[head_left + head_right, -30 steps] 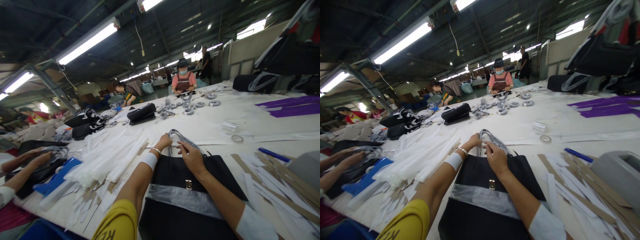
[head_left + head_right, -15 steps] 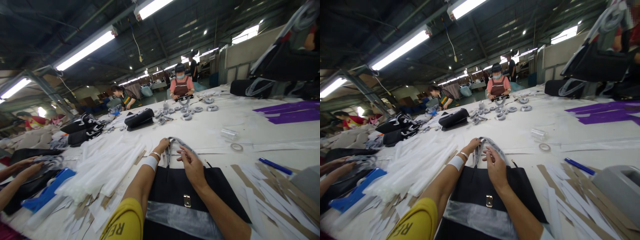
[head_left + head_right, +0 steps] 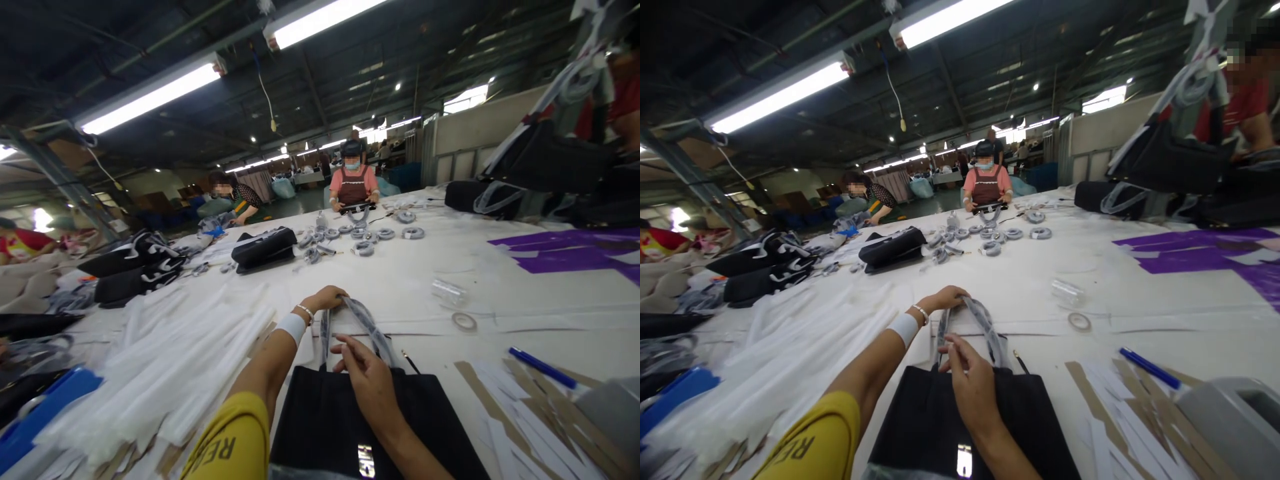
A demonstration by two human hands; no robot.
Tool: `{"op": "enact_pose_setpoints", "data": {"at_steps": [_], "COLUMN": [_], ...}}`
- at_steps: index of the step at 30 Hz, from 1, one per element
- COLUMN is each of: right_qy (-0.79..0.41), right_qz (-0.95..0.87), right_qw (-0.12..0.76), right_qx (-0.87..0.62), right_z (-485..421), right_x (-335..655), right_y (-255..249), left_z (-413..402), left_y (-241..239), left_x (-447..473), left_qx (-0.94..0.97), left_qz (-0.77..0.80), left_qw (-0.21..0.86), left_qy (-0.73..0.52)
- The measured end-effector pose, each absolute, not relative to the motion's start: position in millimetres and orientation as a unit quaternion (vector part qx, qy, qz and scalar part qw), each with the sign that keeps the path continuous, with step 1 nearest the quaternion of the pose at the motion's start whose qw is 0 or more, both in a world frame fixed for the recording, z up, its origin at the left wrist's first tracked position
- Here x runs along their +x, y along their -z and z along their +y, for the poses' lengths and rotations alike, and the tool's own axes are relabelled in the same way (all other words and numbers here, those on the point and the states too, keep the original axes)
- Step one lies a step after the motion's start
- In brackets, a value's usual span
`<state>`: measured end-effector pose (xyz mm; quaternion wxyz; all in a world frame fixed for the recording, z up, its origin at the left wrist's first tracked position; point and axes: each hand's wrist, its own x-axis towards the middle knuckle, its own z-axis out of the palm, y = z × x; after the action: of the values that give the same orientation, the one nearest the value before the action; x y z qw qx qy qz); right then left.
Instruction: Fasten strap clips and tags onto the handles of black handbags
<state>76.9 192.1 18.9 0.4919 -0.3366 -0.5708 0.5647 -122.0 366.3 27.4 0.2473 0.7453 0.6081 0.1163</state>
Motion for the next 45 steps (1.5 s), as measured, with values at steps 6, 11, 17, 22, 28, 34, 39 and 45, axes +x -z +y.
{"op": "enact_pose_setpoints", "data": {"at_steps": [6,11,17,22,28,34,39,45], "right_qy": [-0.578,-0.585,-0.588,-0.600,-0.595,-0.649,-0.673,-0.686], "right_qz": [-0.577,-0.576,-0.574,-0.565,-0.534,-0.389,-0.363,-0.388], "right_qw": [0.475,0.473,0.473,0.477,0.516,0.577,0.587,0.595], "right_qx": [-0.328,-0.319,-0.317,-0.305,-0.309,-0.307,-0.267,-0.156], "right_z": [191,188,188,187,191,206,206,202], "right_x": [75,75,77,76,77,79,84,96], "right_y": [-23,-25,-29,-26,-28,-23,-28,-48], "left_z": [384,389,383,372,355,326,298,260], "left_y": [-27,-26,-40,-55,-107,-181,-215,-230], "left_x": [-104,-99,-110,-118,-116,-87,-69,-37], "left_qx": [0.768,0.735,0.681,0.662,0.569,0.600,0.636,0.724], "left_qz": [0.600,0.635,0.679,0.639,0.497,0.444,0.450,0.432], "left_qw": [0.211,0.237,0.270,0.383,0.626,0.603,0.571,0.490], "left_qy": [-0.071,-0.024,0.044,0.081,-0.192,-0.281,-0.258,-0.221]}}
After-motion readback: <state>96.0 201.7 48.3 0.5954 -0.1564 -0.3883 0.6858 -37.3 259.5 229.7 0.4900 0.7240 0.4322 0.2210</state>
